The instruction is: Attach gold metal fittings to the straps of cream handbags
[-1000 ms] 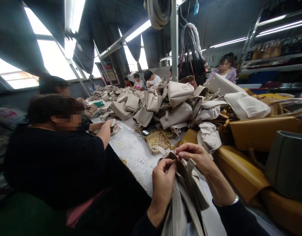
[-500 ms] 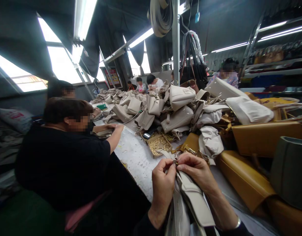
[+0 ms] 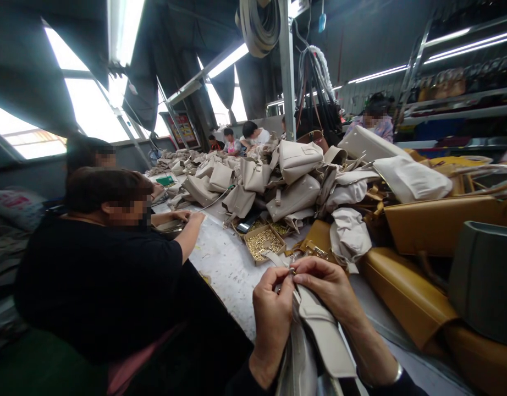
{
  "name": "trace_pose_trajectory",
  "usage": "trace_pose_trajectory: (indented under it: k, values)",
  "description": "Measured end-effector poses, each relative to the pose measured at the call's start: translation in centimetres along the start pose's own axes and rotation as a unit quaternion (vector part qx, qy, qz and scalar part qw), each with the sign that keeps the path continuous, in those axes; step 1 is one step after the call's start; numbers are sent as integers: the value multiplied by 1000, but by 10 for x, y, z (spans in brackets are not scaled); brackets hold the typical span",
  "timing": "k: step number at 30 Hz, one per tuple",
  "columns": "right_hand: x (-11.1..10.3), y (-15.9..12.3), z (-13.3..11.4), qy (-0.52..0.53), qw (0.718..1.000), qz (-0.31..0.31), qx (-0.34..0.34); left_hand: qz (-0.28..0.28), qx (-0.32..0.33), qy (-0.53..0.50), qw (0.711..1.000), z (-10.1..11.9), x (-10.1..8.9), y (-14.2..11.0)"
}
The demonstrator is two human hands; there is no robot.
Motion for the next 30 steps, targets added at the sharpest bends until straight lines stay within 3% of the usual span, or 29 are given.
trace_pose_trajectory:
  k: [20,30]
  values:
    - [3,1,-4,-7,1000,9,-10,4,4,5,1000,-1,0,-1]
    - [6,2,-6,-11,1000,2,-22,21,140,60,988,13,-3,-13]
Point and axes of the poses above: each hand's wrist, its own y-axis towards the middle knuckle, its own x-axis out of the palm, z = x × y, the point moved 7 cm from there along y, towards the middle knuckle, and after that the axes turned 15 degrees about -x, right-handed, at the moved point
